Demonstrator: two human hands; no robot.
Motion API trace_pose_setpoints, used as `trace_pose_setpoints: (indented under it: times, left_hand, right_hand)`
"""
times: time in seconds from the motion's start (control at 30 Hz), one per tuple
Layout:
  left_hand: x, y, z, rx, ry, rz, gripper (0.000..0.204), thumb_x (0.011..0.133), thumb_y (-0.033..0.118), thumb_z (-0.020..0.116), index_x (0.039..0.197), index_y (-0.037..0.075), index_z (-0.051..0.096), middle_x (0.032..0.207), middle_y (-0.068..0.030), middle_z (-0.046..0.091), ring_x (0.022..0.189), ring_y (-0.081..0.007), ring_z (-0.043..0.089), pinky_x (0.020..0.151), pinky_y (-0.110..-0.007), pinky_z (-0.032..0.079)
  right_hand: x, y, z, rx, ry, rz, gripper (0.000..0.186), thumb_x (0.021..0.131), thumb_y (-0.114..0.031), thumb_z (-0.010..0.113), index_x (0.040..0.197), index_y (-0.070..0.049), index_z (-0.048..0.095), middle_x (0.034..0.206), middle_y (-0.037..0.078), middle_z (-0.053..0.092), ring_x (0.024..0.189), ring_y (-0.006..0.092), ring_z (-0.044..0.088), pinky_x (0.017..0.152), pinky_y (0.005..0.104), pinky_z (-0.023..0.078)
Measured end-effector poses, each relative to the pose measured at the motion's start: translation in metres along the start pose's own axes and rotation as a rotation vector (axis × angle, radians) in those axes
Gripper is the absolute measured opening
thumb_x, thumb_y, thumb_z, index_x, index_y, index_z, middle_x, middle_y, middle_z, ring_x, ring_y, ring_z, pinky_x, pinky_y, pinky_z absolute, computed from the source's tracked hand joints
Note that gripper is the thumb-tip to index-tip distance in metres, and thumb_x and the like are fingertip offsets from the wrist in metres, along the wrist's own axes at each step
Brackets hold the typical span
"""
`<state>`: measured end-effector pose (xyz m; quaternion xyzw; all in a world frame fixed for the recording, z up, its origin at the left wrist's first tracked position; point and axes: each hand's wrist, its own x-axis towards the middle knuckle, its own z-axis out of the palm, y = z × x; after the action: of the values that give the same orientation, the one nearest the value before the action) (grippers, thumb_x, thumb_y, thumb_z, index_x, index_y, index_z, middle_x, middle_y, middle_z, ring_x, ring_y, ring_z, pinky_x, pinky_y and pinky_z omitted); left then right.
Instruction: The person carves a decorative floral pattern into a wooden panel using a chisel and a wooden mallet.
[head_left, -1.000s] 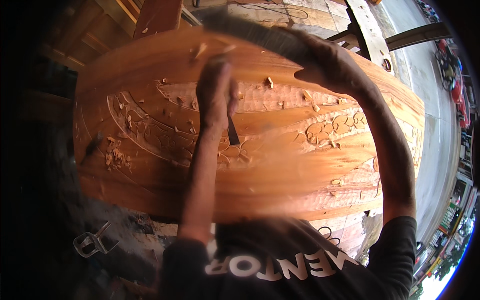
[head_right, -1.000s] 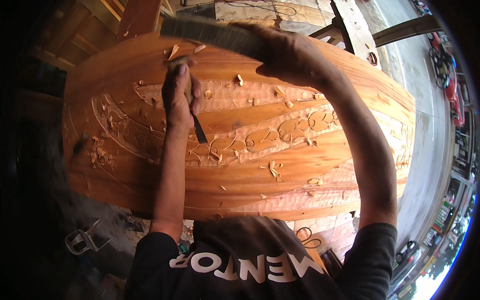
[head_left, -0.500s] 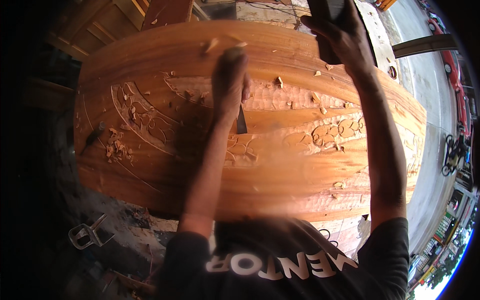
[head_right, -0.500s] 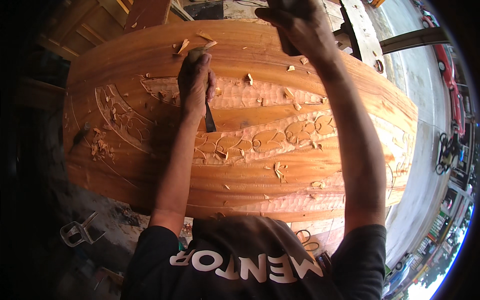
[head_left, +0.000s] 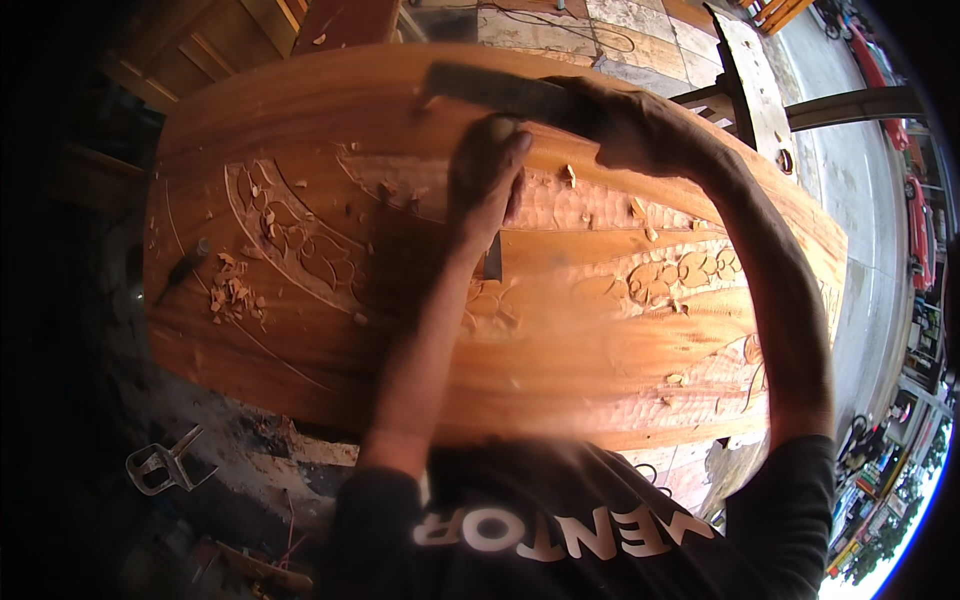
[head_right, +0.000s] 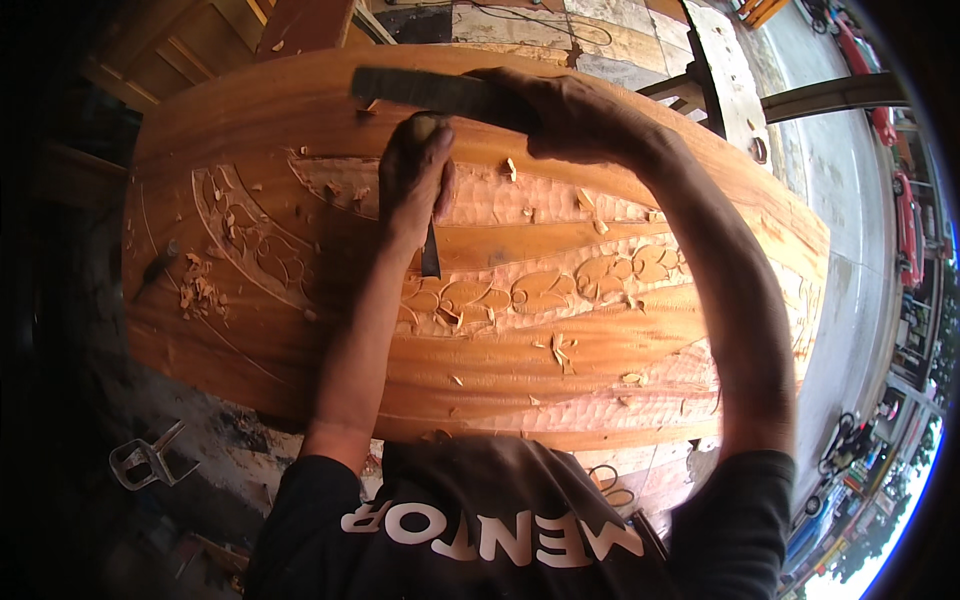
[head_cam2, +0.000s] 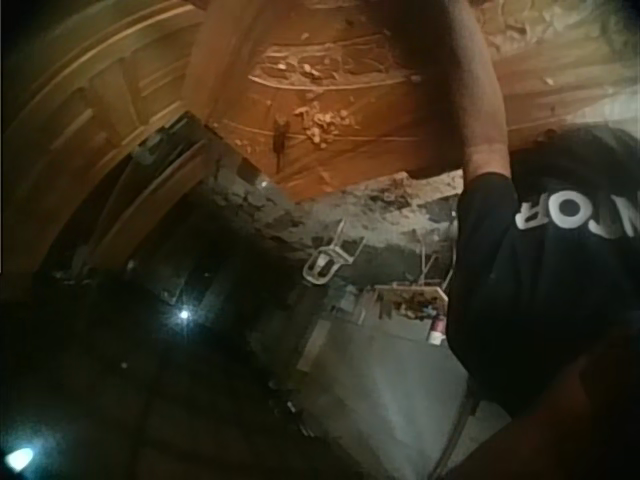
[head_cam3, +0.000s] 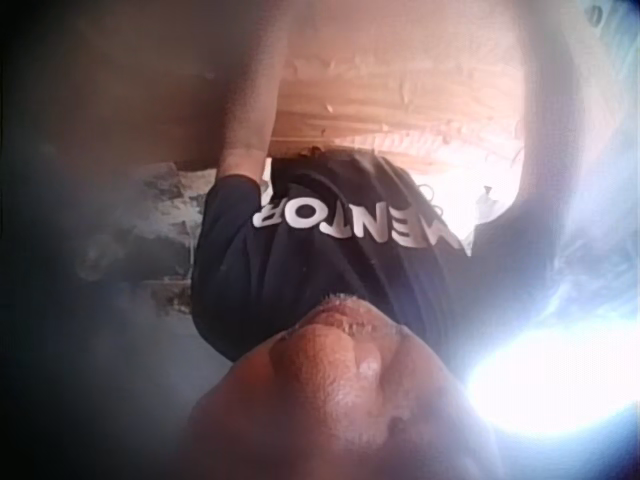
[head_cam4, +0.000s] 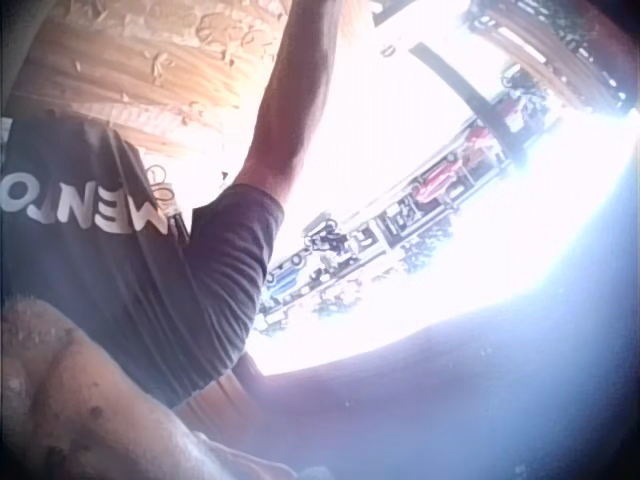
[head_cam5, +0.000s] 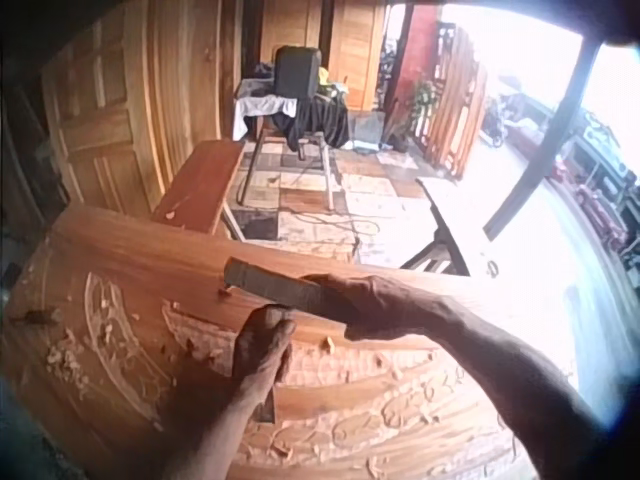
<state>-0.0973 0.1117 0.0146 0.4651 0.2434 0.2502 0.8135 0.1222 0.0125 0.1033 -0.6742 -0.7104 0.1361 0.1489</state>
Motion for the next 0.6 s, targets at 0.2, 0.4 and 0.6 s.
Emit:
trace_pose_setpoints:
  times: [0.2,0.4,0.6]
  left_hand:
    - [0.009,-0.008,0.012,-0.018,0.008,0.002,0.041,0.098,0.04,0.078,0.117,0.01,0.058,0.065,0.0002,0.053,0.039,-0.0072,0.042,0.036,-0.024,0.032]
    - [-0.003,-0.004,-0.009,0.004,0.029,0.023,0.04,0.098,0.04,0.078,0.116,0.01,0.058,0.066,0.0001,0.054,0.041,-0.0074,0.043,0.036,-0.024,0.032]
    - [0.003,-0.011,0.003,-0.009,0.019,-0.021,0.039,0.099,0.041,0.077,0.114,0.01,0.059,0.067,0.0007,0.054,0.041,-0.0074,0.044,0.036,-0.024,0.033]
  right_hand:
    - [0.005,0.022,-0.039,0.055,0.257,0.505,0.085,0.081,-0.023,0.087,0.156,-0.018,0.045,0.109,0.02,0.076,0.102,0.0317,0.076,0.091,0.0433,0.062]
    - [0.006,-0.006,0.007,-0.034,-0.094,0.192,0.08,0.084,-0.017,0.08,0.155,-0.018,0.044,0.123,0.018,0.073,0.113,0.0345,0.072,0.096,0.047,0.06]
    - [0.004,0.038,-0.001,-0.187,0.244,0.226,0.081,0.084,-0.012,0.084,0.155,-0.017,0.045,0.116,0.018,0.077,0.102,0.0286,0.077,0.092,0.0415,0.062]
